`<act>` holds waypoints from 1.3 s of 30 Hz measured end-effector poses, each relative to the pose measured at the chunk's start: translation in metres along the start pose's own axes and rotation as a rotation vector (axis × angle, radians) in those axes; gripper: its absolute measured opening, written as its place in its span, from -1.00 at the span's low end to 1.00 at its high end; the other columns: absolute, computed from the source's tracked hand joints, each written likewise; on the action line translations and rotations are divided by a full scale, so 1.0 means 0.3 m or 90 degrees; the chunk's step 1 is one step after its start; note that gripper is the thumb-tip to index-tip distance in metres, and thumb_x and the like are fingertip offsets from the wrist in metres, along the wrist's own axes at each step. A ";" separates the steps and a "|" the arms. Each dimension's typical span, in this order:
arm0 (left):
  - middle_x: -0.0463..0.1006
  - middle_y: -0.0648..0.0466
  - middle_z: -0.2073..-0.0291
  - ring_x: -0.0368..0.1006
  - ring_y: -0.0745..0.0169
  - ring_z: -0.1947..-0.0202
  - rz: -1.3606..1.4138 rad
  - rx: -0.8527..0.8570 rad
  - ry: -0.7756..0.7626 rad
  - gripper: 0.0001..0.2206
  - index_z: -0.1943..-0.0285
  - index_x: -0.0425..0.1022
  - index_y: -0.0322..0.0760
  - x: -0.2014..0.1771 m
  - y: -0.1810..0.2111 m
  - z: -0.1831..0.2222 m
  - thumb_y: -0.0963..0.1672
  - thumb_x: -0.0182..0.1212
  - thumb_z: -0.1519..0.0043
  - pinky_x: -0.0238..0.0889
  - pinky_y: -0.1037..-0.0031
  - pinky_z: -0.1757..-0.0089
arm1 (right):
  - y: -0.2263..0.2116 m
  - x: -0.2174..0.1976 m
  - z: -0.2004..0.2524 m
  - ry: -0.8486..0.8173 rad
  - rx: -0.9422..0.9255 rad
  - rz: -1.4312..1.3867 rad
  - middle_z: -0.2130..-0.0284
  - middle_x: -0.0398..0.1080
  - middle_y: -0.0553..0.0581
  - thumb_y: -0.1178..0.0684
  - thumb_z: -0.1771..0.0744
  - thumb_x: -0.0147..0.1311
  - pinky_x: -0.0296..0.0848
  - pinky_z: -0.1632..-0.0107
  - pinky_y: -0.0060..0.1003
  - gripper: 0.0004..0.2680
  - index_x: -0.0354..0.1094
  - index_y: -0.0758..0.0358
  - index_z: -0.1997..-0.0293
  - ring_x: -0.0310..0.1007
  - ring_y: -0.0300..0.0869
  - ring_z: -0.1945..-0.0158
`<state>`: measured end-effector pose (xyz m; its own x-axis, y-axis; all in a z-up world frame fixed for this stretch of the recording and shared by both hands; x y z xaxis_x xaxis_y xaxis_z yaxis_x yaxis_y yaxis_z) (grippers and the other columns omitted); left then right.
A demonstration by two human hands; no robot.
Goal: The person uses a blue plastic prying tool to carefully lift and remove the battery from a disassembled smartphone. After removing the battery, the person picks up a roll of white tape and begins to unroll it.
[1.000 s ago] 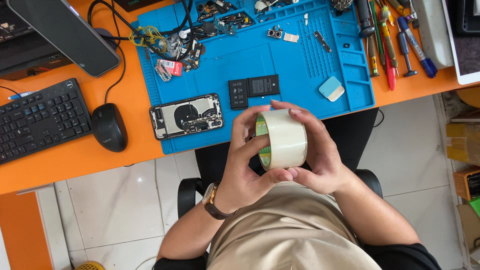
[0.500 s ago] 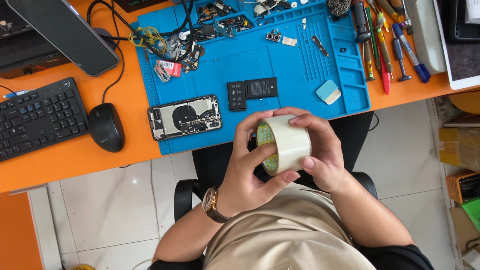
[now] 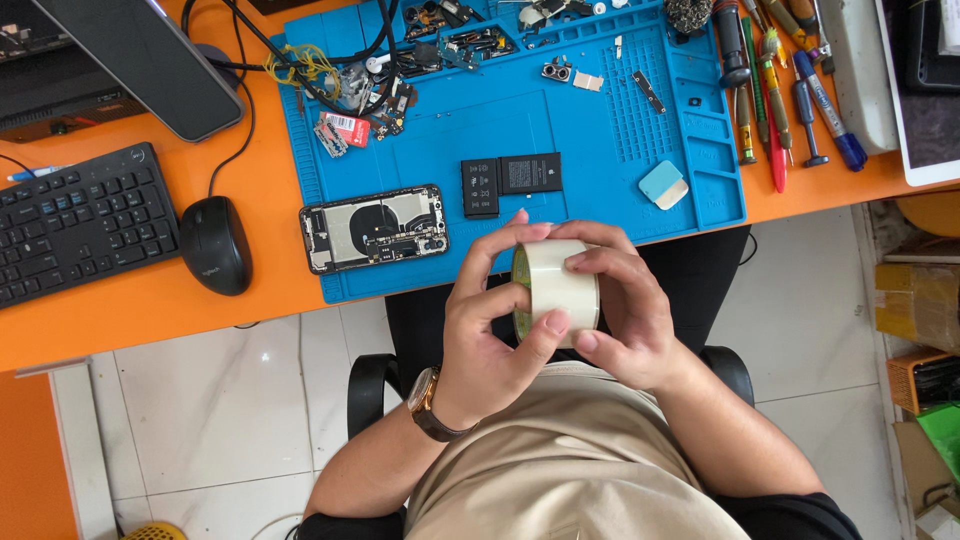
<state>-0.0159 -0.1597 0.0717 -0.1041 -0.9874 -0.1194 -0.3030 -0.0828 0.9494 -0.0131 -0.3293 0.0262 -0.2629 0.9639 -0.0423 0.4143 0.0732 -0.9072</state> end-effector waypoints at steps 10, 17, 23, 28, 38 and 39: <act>0.26 -0.18 -0.43 0.18 -0.48 -0.56 0.087 -0.009 -0.069 -0.78 0.27 0.55 -0.36 0.013 -0.068 0.034 -0.08 0.29 -0.31 0.17 -0.17 -0.39 | 0.059 -0.025 0.005 0.018 -0.035 -0.088 -0.23 0.26 0.69 -0.10 -0.39 0.13 0.36 -0.32 0.30 -0.65 0.24 0.41 -0.14 0.28 0.44 -0.42; 0.24 -0.17 -0.47 0.12 -0.44 -0.59 0.099 -0.029 -0.063 -0.77 0.24 0.56 -0.32 0.001 -0.071 0.030 -0.05 0.28 -0.34 0.06 -0.19 -0.41 | 0.032 -0.008 -0.013 0.018 -0.071 -0.010 -0.24 0.26 0.68 -0.14 -0.37 0.19 0.35 -0.36 0.24 -0.58 0.22 0.43 -0.19 0.29 0.44 -0.42; 0.11 -0.19 -0.55 0.02 -0.44 -0.63 0.107 -0.007 -0.091 -0.78 0.11 0.56 -0.35 0.016 -0.075 0.044 -0.07 0.29 -0.37 0.13 -0.13 -0.41 | 0.050 -0.023 -0.006 0.027 -0.085 -0.010 -0.25 0.25 0.67 -0.19 -0.37 0.17 0.34 -0.37 0.26 -0.54 0.15 0.41 -0.22 0.27 0.44 -0.43; 0.09 -0.25 -0.56 -0.06 -0.56 -0.65 0.091 0.082 -0.086 -0.80 0.15 0.58 -0.35 0.003 -0.095 0.051 -0.08 0.34 -0.32 0.01 -0.24 -0.47 | 0.029 -0.021 -0.013 0.004 -0.032 -0.083 -0.32 0.21 0.65 -0.20 -0.30 0.27 0.30 -0.38 0.17 -0.43 0.07 0.42 -0.30 0.24 0.36 -0.46; -0.08 -0.22 -0.64 -0.06 -0.52 -0.64 -0.082 0.225 -0.125 -0.61 0.04 0.58 -0.06 -0.040 -0.135 0.069 0.18 0.34 -0.28 -0.06 -0.34 -0.49 | -0.022 -0.075 -0.020 -0.061 0.076 -0.106 -0.26 0.28 0.64 -0.06 -0.17 0.46 0.40 -0.31 0.22 -0.30 0.11 0.60 -0.32 0.37 0.34 -0.36; -0.22 -0.24 -0.67 -0.03 -0.48 -0.65 -0.018 0.121 -0.154 -0.39 -0.15 0.50 -0.14 -0.051 -0.128 0.062 0.30 0.24 -0.24 -0.01 -0.28 -0.49 | -0.037 -0.070 -0.028 -0.068 0.047 -0.035 -0.25 0.29 0.58 0.03 -0.16 0.52 0.42 -0.33 0.20 -0.33 0.18 0.58 -0.31 0.37 0.33 -0.37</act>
<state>-0.0202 -0.1388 0.0317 -0.3093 -0.9221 -0.2325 -0.4780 -0.0606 0.8763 -0.0049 -0.3481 0.0407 -0.3772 0.9256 -0.0322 0.3329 0.1031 -0.9373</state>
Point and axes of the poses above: each hand's wrist, its own z-axis away from the middle knuckle, its own x-axis out of the palm, y = z × x, the point moved 3 cm from there along -z, towards the middle knuckle
